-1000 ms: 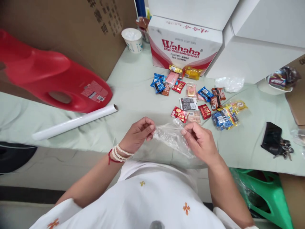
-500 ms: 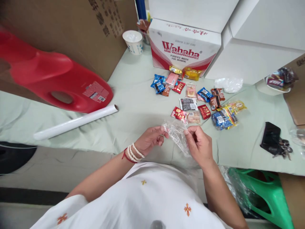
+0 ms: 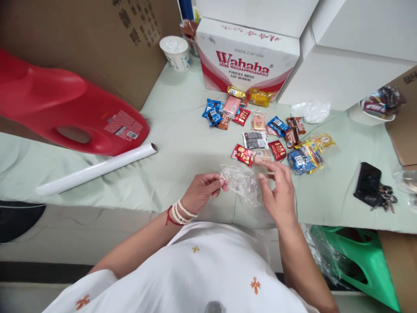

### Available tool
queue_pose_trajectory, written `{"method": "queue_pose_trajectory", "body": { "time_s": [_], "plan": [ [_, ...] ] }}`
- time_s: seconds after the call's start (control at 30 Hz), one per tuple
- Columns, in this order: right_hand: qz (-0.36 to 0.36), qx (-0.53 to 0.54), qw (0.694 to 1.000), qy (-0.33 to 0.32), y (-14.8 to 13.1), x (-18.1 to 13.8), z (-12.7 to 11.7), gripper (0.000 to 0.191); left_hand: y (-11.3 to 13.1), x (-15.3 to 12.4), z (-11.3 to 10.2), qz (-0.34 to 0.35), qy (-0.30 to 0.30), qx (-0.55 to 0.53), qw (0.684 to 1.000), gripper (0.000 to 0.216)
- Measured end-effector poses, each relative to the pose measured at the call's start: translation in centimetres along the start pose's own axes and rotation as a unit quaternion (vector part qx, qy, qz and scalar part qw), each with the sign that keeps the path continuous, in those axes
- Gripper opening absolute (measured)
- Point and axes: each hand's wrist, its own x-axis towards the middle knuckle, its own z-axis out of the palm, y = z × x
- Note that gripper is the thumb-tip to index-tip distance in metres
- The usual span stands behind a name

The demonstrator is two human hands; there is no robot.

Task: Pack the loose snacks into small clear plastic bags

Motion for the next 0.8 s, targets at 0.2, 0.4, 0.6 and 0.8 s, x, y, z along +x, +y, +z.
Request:
{"method": "queue_pose_trajectory", "body": {
  "time_s": [0.2, 0.4, 0.6, 0.8],
  "plan": [
    [-0.020, 0.094, 0.987, -0.129, -2.9, 0.4, 2.5, 0.021, 0.3, -0.8, 0.9, 0.046, 0.010, 0.095, 0.994, 0.033],
    [0.186, 0.370, 0.909, -0.054, -1.9, 0.6, 5.3, 0.025, 0.0, -1.2, -0.2, 0.092, 0.061, 0.039, 0.993, 0.031],
    [0.326, 0.484, 0.811, 0.029, -0.6, 0.6, 3.2, 0.040, -0.1, -1.2, -2.8, 0.065, 0.101, -0.061, 0.991, 0.043],
    [0.343, 0.508, 0.790, -0.003, 0.1, 0.1, 2.5, 0.036, 1.8, -0.3, -4.9, 0.061, 0.117, -0.093, 0.987, 0.051]
  ]
}}
